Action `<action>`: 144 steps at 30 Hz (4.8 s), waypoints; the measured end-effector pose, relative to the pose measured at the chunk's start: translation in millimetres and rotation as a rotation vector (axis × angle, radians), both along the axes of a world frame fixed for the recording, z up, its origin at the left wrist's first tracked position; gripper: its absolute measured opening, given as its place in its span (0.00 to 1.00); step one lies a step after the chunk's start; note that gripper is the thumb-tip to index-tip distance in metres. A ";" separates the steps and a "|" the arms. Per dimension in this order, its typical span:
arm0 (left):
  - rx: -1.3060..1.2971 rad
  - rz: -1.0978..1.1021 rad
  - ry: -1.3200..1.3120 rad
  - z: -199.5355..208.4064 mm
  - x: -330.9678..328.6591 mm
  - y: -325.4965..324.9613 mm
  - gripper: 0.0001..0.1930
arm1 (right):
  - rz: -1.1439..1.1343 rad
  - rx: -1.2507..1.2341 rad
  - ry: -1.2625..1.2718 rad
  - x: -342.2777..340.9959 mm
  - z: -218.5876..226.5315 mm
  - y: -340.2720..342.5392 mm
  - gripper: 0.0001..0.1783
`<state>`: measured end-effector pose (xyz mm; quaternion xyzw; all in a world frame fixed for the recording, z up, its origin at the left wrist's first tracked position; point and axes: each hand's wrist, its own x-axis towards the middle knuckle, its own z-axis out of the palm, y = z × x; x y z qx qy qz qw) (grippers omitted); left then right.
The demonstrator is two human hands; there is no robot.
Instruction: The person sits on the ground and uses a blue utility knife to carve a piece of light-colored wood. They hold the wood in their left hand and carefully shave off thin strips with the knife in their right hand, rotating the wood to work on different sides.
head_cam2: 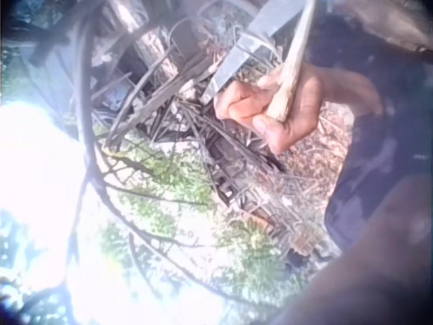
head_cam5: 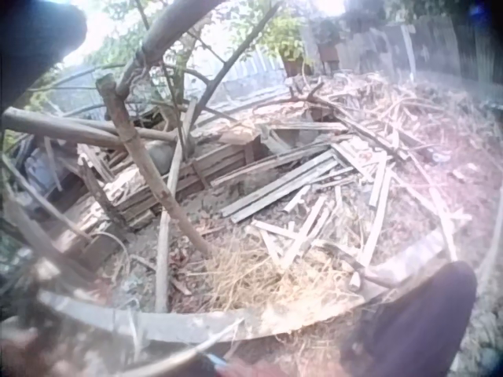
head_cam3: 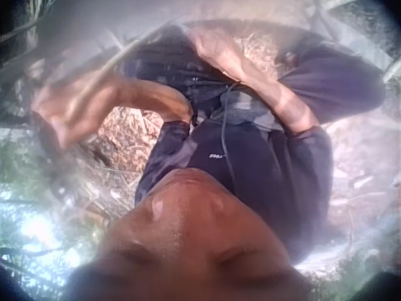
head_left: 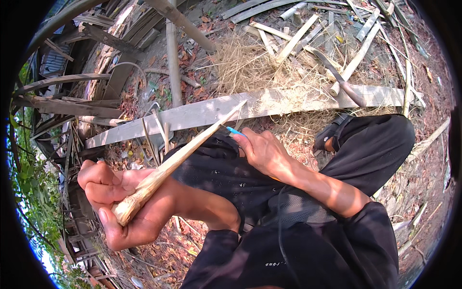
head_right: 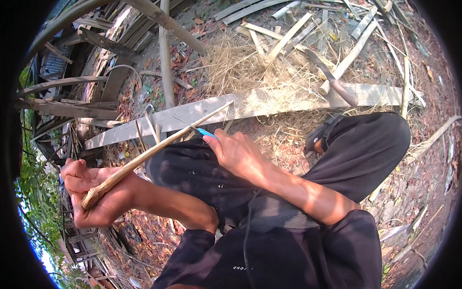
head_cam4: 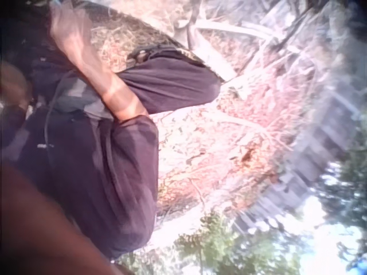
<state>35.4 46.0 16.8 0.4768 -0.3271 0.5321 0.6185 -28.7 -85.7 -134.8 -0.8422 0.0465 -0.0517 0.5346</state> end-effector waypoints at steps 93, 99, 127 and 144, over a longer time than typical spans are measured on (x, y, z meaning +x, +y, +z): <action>0.472 0.483 -0.371 0.9 2.0 -6.8 0.07 | -0.053 -0.155 0.234 -0.4 -60.5 -42.6 0.16; 0.191 0.294 -0.035 12.4 7.3 -29.0 0.15 | -0.016 -0.023 0.034 -15.5 -25.6 -41.7 0.14; 0.177 0.119 -0.027 7.1 6.1 -13.0 0.09 | -0.054 -0.351 0.099 12.9 -95.9 -21.0 0.16; -0.021 0.164 0.088 6.2 9.6 -14.1 0.17 | -0.181 0.097 -0.129 6.8 -20.8 -16.2 0.16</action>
